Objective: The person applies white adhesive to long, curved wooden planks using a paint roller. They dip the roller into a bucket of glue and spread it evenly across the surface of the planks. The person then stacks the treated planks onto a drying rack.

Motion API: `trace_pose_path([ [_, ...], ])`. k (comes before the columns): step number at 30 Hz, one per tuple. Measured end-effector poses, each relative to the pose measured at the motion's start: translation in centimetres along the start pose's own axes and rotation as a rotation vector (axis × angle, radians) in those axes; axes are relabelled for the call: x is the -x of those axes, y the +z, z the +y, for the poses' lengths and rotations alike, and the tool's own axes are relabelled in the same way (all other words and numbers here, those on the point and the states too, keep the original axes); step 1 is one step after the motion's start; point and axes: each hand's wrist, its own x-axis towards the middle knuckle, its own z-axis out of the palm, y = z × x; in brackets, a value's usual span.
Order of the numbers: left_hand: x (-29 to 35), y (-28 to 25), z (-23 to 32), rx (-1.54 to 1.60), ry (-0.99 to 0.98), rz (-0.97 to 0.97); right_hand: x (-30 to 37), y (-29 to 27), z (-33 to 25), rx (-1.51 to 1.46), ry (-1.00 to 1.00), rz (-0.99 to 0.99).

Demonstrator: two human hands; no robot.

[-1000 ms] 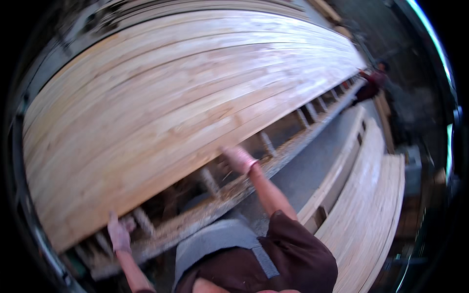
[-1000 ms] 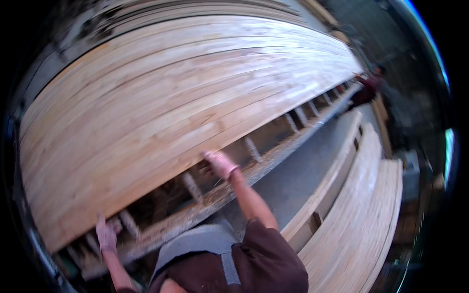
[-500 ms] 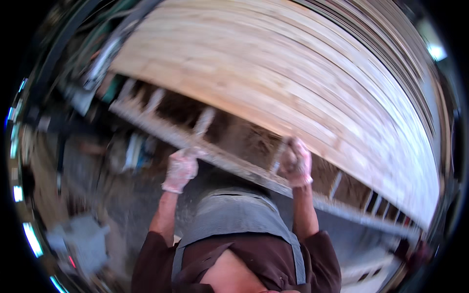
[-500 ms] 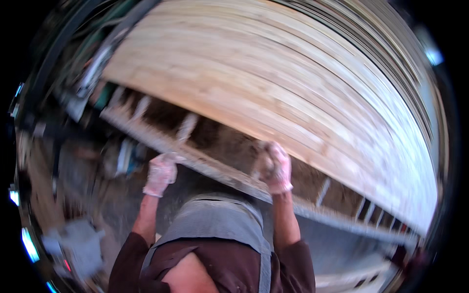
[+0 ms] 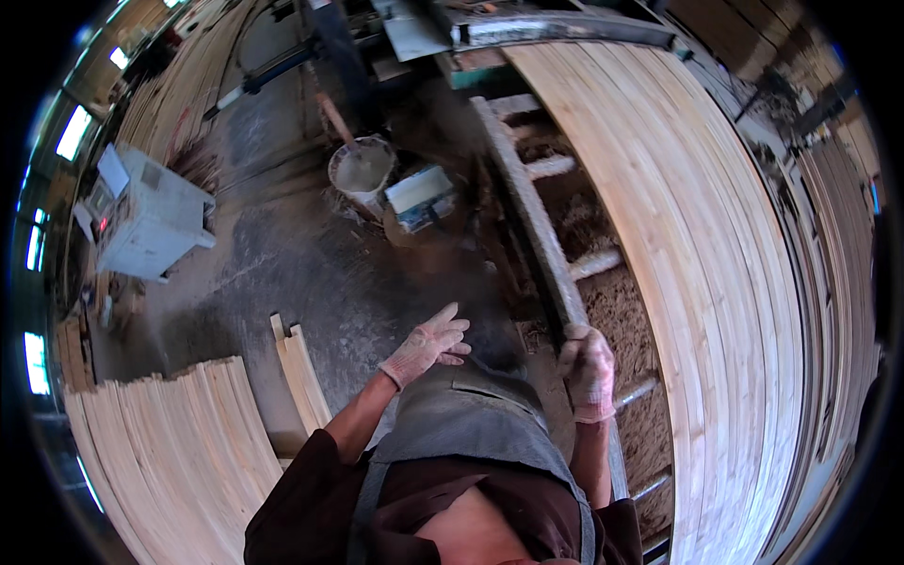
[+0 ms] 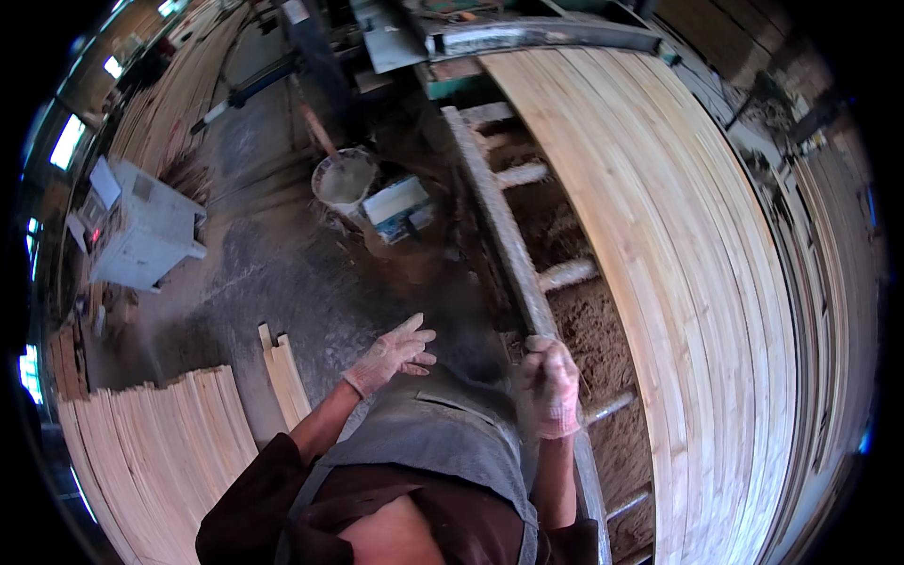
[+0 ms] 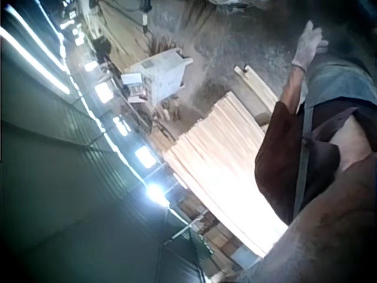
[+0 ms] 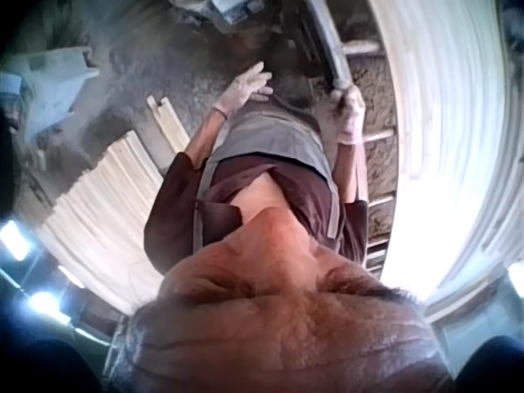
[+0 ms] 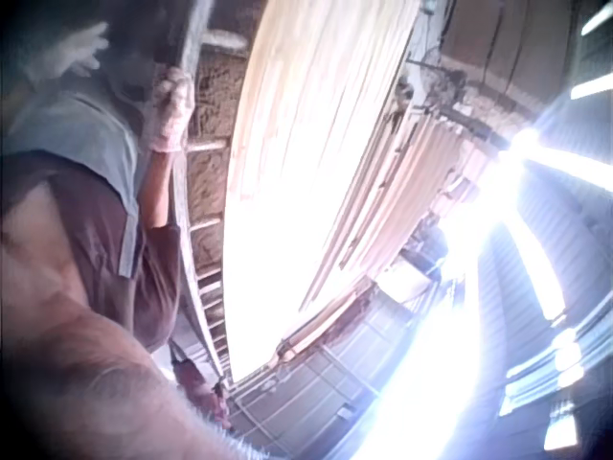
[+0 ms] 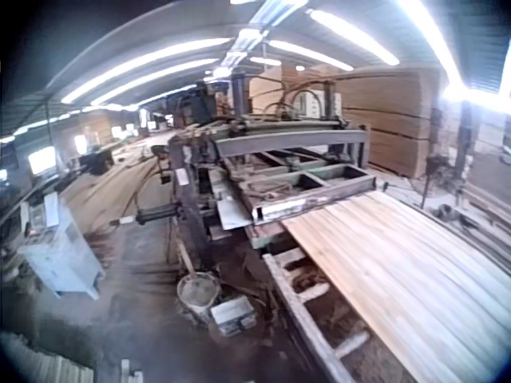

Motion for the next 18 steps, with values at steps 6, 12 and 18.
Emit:
trace_pose_path([
  [6, 4.3, -10.0, -4.2, 0.226, -0.029, 0.189, -2.7, 8.8, 7.0, 0.457, 0.368, -0.218],
  [12, 7.2, -20.9, -11.7, 0.490, -0.090, 0.522, -3.7, -10.9, 26.5, 1.817, 0.056, -0.831],
  [18, 10.2, -26.4, -16.4, 0.646, -0.127, 0.632, -1.5, -6.7, 25.0, 0.855, 0.807, -0.079],
])
